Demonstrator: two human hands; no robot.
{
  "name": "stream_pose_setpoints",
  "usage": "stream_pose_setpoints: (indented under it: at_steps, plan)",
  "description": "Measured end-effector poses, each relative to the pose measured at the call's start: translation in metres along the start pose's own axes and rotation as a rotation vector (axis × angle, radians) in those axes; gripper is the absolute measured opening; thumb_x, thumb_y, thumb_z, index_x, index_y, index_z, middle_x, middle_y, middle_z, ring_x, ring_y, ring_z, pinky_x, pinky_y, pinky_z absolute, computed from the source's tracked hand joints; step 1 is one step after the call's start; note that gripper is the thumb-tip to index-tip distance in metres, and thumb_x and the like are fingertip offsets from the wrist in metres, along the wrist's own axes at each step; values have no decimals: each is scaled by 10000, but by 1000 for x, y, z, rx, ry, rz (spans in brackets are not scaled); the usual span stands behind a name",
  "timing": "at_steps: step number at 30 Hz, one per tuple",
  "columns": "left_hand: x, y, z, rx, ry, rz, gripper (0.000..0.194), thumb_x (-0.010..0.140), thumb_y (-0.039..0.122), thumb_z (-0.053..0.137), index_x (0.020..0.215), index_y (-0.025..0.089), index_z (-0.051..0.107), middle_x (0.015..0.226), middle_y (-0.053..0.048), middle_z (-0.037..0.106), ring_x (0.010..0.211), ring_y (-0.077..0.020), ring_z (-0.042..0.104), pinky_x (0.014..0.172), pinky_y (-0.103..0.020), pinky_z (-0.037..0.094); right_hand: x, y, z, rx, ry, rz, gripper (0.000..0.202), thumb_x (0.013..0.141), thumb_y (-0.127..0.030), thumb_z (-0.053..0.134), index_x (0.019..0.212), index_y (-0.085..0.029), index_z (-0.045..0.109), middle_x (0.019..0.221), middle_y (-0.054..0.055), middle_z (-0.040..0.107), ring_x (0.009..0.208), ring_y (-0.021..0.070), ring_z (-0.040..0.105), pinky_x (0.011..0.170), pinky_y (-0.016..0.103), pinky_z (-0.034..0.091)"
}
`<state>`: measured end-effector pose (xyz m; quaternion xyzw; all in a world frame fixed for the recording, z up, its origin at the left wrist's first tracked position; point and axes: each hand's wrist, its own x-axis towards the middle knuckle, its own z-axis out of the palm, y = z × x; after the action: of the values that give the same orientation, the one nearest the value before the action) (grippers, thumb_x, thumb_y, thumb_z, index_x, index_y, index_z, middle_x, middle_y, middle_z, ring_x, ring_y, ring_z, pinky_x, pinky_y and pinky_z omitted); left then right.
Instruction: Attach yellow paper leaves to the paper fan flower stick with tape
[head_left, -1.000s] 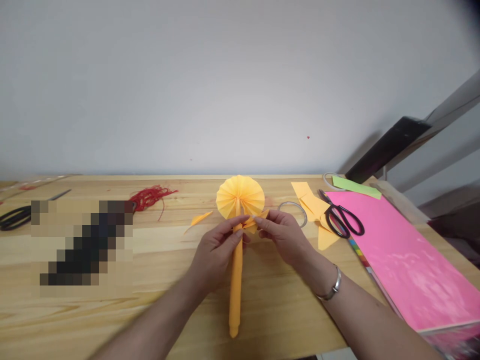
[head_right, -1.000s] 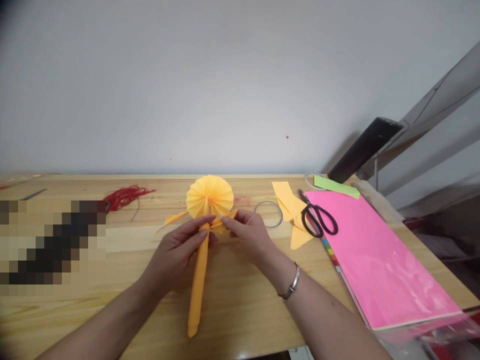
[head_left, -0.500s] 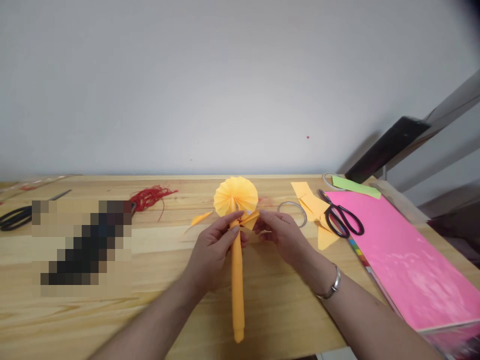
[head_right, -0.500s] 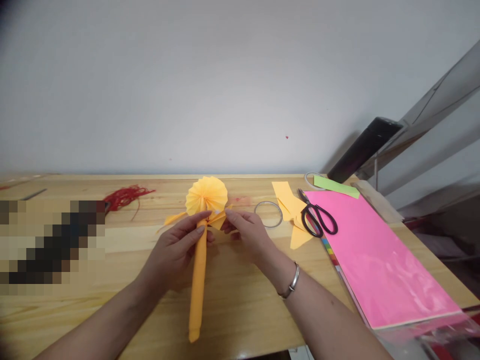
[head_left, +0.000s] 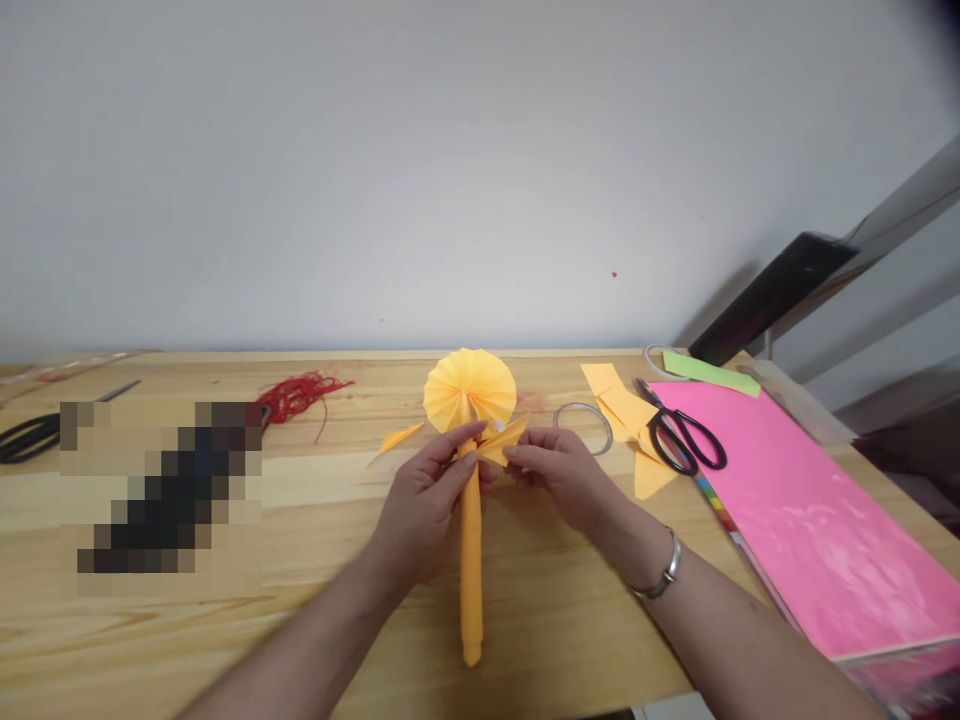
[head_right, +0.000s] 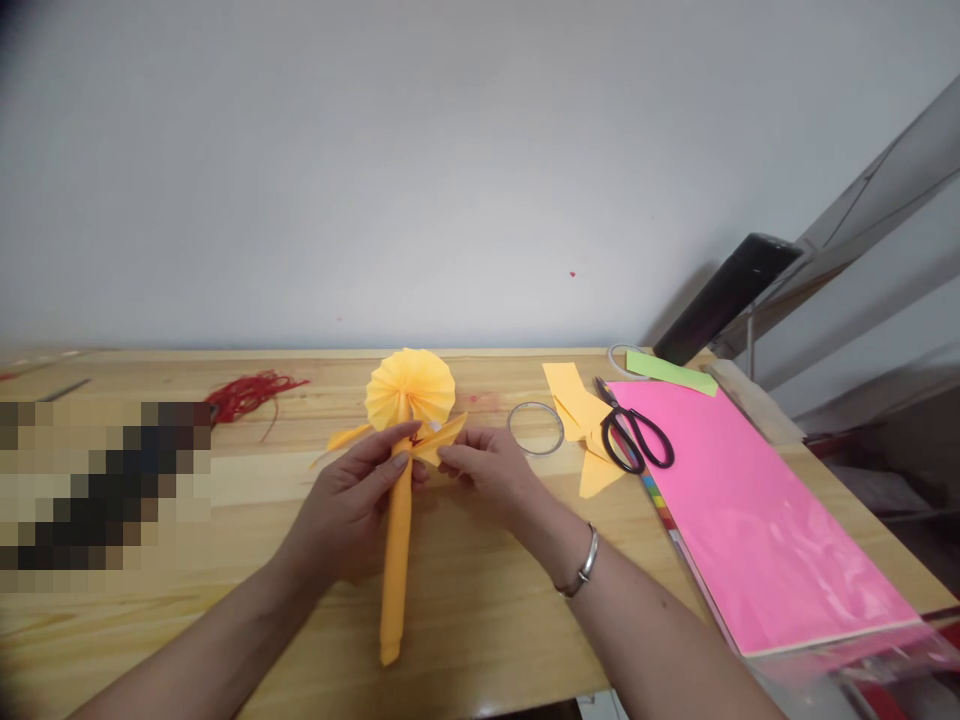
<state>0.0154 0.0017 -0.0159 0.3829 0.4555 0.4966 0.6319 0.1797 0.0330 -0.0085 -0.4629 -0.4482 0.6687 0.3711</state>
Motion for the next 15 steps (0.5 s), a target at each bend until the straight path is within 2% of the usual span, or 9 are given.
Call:
stream_pose_setpoints:
  at_steps: [5,9,12,15]
  plan:
    - [0,1,1,-23,-11,11,337,789,277,629,1122,230,620,721,4,684,726,-109,594,733,-224,444,1,1,0,126,-42,83,200,655,-262,670,571,-149,529,547,-23,516,505,74,414,512,241,274]
    - [0,2,3,-27,-23,-6,321,783,279,632,1099,224,635,701,6,673,701,-111,592,697,-219,447,2,1,0,111,-51,84,139,661,-246,644,607,-144,566,568,-12,528,529,87,445,508,237,286]
    - [0,3,3,-11,-21,-18,327,780,281,633,1101,217,636,692,3,671,674,-110,587,662,-216,446,1,-2,0,82,-34,54,81,652,-210,621,713,-158,605,650,-5,567,587,108,494,519,235,315]
    - [0,4,3,-8,-16,-24,330,775,278,634,1098,212,637,690,-1,672,668,-114,588,649,-217,446,-1,-5,-1,98,-6,2,177,677,-256,639,841,-190,626,793,6,602,708,135,535,569,240,363]
